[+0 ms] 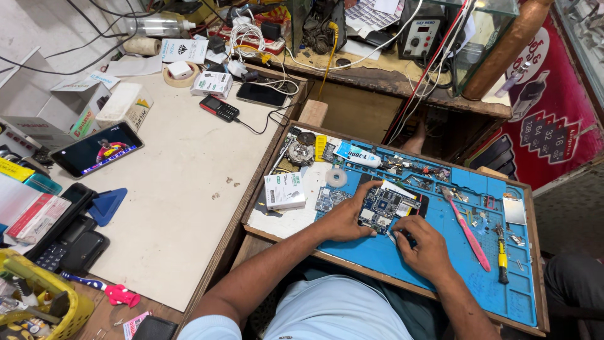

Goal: The person is working on a small electronic circuit board, using a metal tool to scrape and clean specific areas on the board. They repeatedly turn the board over and adjust their grip while continuing to work on different sections.

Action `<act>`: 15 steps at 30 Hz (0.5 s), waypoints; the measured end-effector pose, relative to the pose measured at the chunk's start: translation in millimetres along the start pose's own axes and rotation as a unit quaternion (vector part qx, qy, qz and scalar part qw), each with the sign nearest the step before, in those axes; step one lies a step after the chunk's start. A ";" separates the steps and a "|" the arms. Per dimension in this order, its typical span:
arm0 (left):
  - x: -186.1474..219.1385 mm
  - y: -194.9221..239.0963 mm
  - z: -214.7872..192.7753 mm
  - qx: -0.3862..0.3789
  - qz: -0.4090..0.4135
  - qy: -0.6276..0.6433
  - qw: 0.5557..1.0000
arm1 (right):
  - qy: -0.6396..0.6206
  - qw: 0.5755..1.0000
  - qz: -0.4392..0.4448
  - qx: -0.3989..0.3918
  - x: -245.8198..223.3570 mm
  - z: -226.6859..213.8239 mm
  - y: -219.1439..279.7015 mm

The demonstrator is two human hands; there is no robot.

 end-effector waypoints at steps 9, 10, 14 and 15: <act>0.4 0.3 2.4 0.009 0.027 -0.026 0.999 | 0.008 1.000 0.014 -0.012 5.8 1.9 1.7; 0.0 0.4 3.0 0.006 0.024 -0.025 0.999 | 0.009 1.000 0.009 -0.011 6.2 1.7 1.9; -1.6 0.9 4.7 -0.005 0.005 -0.024 1.000 | 0.018 1.000 -0.001 -0.011 7.4 2.1 2.1; -1.5 0.7 4.5 -0.002 0.010 -0.025 1.000 | 0.022 1.000 -0.001 -0.011 7.6 2.4 2.1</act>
Point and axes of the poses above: each hand's wrist, its own y-axis away from the middle knuckle, its own z-axis out of the palm, x = y × z, the point moved 3 cm from there along -y, towards the middle knuckle, and after that the axes turned 10 degrees about -y, right-handed, at the moved point
